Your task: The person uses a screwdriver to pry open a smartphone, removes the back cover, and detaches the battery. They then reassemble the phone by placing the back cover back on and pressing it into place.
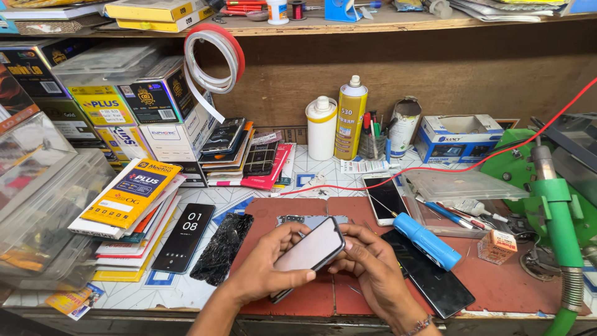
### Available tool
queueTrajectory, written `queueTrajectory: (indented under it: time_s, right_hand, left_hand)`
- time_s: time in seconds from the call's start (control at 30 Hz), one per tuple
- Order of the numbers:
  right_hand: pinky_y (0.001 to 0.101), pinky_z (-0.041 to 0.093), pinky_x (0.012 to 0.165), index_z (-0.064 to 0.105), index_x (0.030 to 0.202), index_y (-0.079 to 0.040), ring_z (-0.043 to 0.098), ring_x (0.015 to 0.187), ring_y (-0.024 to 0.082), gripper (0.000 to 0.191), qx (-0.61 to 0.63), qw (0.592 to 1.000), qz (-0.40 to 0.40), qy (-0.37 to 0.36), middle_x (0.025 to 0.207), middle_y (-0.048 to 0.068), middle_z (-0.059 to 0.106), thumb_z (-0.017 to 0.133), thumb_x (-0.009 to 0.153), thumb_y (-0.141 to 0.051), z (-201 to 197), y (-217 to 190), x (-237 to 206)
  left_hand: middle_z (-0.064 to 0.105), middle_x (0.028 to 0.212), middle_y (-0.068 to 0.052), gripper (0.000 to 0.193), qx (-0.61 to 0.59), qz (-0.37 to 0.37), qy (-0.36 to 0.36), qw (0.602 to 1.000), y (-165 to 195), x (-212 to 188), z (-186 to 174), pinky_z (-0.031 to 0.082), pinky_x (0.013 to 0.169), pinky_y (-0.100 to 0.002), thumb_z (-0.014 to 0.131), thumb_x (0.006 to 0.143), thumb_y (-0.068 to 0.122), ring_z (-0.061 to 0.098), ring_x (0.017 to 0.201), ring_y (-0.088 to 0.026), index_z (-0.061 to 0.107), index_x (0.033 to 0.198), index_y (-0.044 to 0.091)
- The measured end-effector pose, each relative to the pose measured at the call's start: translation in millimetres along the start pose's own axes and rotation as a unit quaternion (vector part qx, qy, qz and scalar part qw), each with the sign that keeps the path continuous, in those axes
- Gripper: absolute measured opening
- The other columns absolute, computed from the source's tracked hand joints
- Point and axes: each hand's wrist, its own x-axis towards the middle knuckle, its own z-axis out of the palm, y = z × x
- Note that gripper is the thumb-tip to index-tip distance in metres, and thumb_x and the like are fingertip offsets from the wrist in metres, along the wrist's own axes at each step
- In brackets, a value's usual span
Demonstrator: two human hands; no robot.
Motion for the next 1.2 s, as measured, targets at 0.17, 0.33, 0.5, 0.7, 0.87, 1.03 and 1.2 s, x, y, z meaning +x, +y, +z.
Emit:
queueTrajectory:
  time_s: [0.17, 0.33, 0.5, 0.7, 0.87, 1.03, 1.2]
  right_hand:
    - [0.0395, 0.061, 0.076, 0.061, 0.130, 0.011, 0.073, 0.081, 0.026, 0.045, 0.012, 1.000, -0.021, 0.021, 0.100, 0.019, 0.074, 0.065, 0.093, -0.015, -6, 4, -3]
    - [0.0397, 0.061, 0.077, 0.061, 0.130, 0.012, 0.074, 0.082, 0.027, 0.047, 0.010, 0.999, -0.031, 0.008, 0.098, 0.021, 0.075, 0.065, 0.091, -0.013, -10, 6, -5]
    - [0.0399, 0.062, 0.079, 0.060, 0.131, 0.014, 0.075, 0.083, 0.028, 0.049, 0.001, 0.999, -0.036, -0.003, 0.098, 0.022, 0.075, 0.066, 0.090, -0.012, -12, 6, -5]
    - [0.0391, 0.061, 0.079, 0.059, 0.131, 0.014, 0.075, 0.083, 0.026, 0.048, -0.021, 0.998, -0.051, -0.019, 0.099, 0.022, 0.075, 0.067, 0.090, -0.008, -13, 8, -5]
    - [0.0390, 0.063, 0.075, 0.061, 0.129, 0.014, 0.076, 0.077, 0.026, 0.045, -0.047, 0.997, -0.058, 0.016, 0.091, 0.021, 0.074, 0.066, 0.089, -0.005, -15, 11, -4]
    - [0.0367, 0.064, 0.069, 0.065, 0.116, 0.015, 0.075, 0.072, 0.023, 0.033, -0.088, 0.994, -0.055, 0.034, 0.084, 0.020, 0.076, 0.067, 0.088, -0.001, -16, 16, -4]
    - [0.0384, 0.066, 0.068, 0.066, 0.105, 0.012, 0.076, 0.071, 0.023, 0.023, -0.088, 0.995, -0.039, 0.038, 0.082, 0.019, 0.075, 0.067, 0.087, -0.003, -19, 15, -5]
  left_hand:
    - [0.070, 0.109, -0.011, 0.074, 0.172, 0.053, 0.070, 0.981, 22, 0, 11, 0.055, 0.091, -0.034, 0.086, 0.064, 0.033, 0.069, 0.100, -0.021, 0.059, 0.127, 0.005]
    - [0.070, 0.122, -0.015, 0.075, 0.242, 0.138, 0.100, 0.955, 26, 2, 16, 0.054, 0.097, -0.038, 0.089, 0.068, 0.037, 0.070, 0.112, -0.026, 0.062, 0.128, 0.002]
    - [0.069, 0.121, -0.016, 0.075, 0.262, 0.150, 0.112, 0.947, 25, 2, 16, 0.055, 0.095, -0.039, 0.089, 0.067, 0.038, 0.070, 0.110, -0.029, 0.062, 0.127, 0.002]
    - [0.067, 0.114, -0.017, 0.068, 0.264, 0.160, 0.129, 0.942, 26, 1, 24, 0.055, 0.090, -0.040, 0.085, 0.065, 0.029, 0.069, 0.105, -0.031, 0.060, 0.122, 0.002]
    - [0.068, 0.108, -0.017, 0.064, 0.247, 0.124, 0.134, 0.952, 25, 4, 29, 0.058, 0.083, -0.041, 0.083, 0.065, 0.029, 0.072, 0.098, -0.030, 0.057, 0.118, 0.003]
    - [0.073, 0.098, -0.015, 0.066, 0.270, 0.137, 0.155, 0.940, 24, 3, 30, 0.058, 0.077, -0.042, 0.089, 0.065, 0.040, 0.075, 0.089, -0.031, 0.058, 0.112, 0.005]
    - [0.072, 0.092, -0.017, 0.065, 0.327, 0.113, 0.158, 0.925, 24, 5, 29, 0.057, 0.074, -0.046, 0.089, 0.062, 0.044, 0.073, 0.085, -0.036, 0.057, 0.105, 0.007]
